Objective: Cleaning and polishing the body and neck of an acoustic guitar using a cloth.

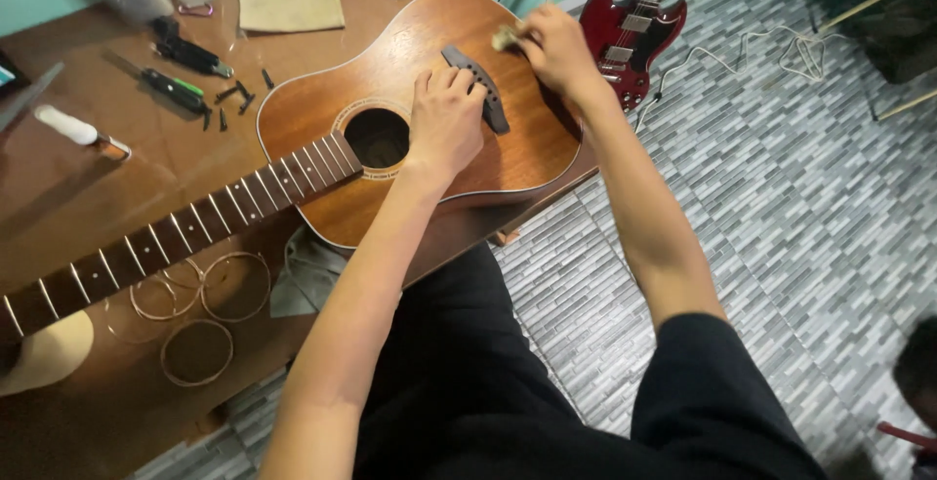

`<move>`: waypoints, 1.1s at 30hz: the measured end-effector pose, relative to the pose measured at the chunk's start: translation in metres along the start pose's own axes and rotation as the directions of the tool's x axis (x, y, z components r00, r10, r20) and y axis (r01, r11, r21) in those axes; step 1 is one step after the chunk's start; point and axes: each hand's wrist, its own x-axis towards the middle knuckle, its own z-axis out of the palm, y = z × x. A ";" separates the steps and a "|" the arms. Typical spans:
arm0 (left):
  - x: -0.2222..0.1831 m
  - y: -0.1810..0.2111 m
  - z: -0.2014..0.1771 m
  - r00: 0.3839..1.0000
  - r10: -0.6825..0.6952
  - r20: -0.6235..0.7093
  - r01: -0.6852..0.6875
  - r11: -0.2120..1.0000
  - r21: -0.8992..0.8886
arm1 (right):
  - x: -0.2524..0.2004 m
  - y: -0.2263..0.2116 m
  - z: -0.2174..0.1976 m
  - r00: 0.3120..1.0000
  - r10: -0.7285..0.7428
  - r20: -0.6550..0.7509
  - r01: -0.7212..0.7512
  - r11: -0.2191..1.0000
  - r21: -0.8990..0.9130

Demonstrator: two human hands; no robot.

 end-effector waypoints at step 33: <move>0.013 -0.012 0.014 0.990 0.070 0.121 -0.078 0.995 0.058 | -0.164 -0.189 0.024 0.937 0.008 -0.350 -0.124 0.942 -0.311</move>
